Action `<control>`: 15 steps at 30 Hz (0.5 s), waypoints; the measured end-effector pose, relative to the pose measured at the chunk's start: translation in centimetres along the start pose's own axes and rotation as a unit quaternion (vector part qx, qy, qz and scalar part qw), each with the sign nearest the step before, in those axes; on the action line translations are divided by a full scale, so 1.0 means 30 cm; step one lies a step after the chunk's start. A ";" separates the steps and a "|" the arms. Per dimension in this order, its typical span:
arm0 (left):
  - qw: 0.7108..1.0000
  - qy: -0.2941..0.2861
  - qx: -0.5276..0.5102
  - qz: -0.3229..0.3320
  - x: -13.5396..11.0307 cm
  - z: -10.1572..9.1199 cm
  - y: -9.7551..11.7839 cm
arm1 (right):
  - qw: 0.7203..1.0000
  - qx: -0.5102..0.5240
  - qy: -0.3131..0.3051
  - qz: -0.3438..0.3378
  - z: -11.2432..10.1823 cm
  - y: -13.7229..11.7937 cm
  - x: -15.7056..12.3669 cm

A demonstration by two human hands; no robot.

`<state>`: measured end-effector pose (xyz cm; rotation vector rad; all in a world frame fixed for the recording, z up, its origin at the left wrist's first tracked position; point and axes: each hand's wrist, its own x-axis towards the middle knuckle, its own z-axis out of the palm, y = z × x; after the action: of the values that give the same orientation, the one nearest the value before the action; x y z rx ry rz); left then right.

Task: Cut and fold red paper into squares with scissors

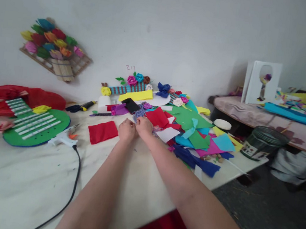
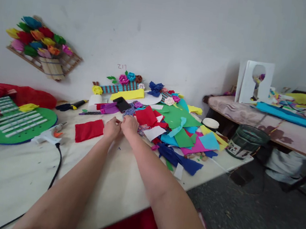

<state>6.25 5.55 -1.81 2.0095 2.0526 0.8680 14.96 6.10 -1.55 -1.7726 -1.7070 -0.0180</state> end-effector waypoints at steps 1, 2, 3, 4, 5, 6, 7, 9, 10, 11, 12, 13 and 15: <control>1.000 -0.012 -0.008 0.023 -0.005 0.011 0.006 | 1.000 0.009 0.002 0.017 -0.008 0.014 0.017; 0.998 -0.024 -0.010 0.050 -0.011 0.023 0.010 | 0.999 0.019 0.011 0.034 -0.016 0.031 0.036; 0.996 -0.038 -0.007 0.075 -0.016 0.035 0.011 | 0.998 0.029 0.020 0.053 -0.025 0.050 0.057; 0.994 -0.053 -0.002 0.092 -0.021 0.046 0.010 | 0.996 0.044 0.016 0.074 -0.036 0.071 0.077; 0.993 -0.065 0.004 0.101 -0.025 0.055 0.007 | 0.993 0.062 0.010 0.096 -0.048 0.095 0.096; 0.992 -0.073 0.008 0.105 -0.027 0.063 0.003 | 0.991 0.077 0.004 0.111 -0.060 0.120 0.114; 0.991 -0.079 0.011 0.105 -0.028 0.068 0.000 | 0.988 0.088 0.009 0.125 -0.074 0.145 0.129; 0.991 -0.084 0.015 0.102 -0.027 0.072 -0.006 | 0.985 0.089 0.019 0.149 -0.102 0.195 0.149; 0.990 -0.089 0.018 0.104 -0.027 0.072 -0.008 | 0.984 0.079 0.021 0.159 -0.116 0.216 0.153; 0.990 -0.096 0.022 0.105 -0.026 0.071 -0.008 | 0.983 0.065 0.019 0.170 -0.127 0.235 0.154; 0.989 -0.103 0.025 0.107 -0.026 0.069 -0.008 | 0.982 0.047 0.019 0.183 -0.136 0.251 0.152; 0.987 -0.110 0.028 0.110 -0.026 0.068 -0.008 | 0.981 0.026 0.013 0.189 -0.142 0.264 0.148; 0.986 -0.116 0.032 0.119 -0.027 0.068 -0.006 | 0.982 -0.018 -0.011 0.188 -0.143 0.279 0.135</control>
<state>7.15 5.39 -3.80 2.3011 1.7627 0.5745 24.84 8.36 -0.11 -2.1015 -1.3697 0.1370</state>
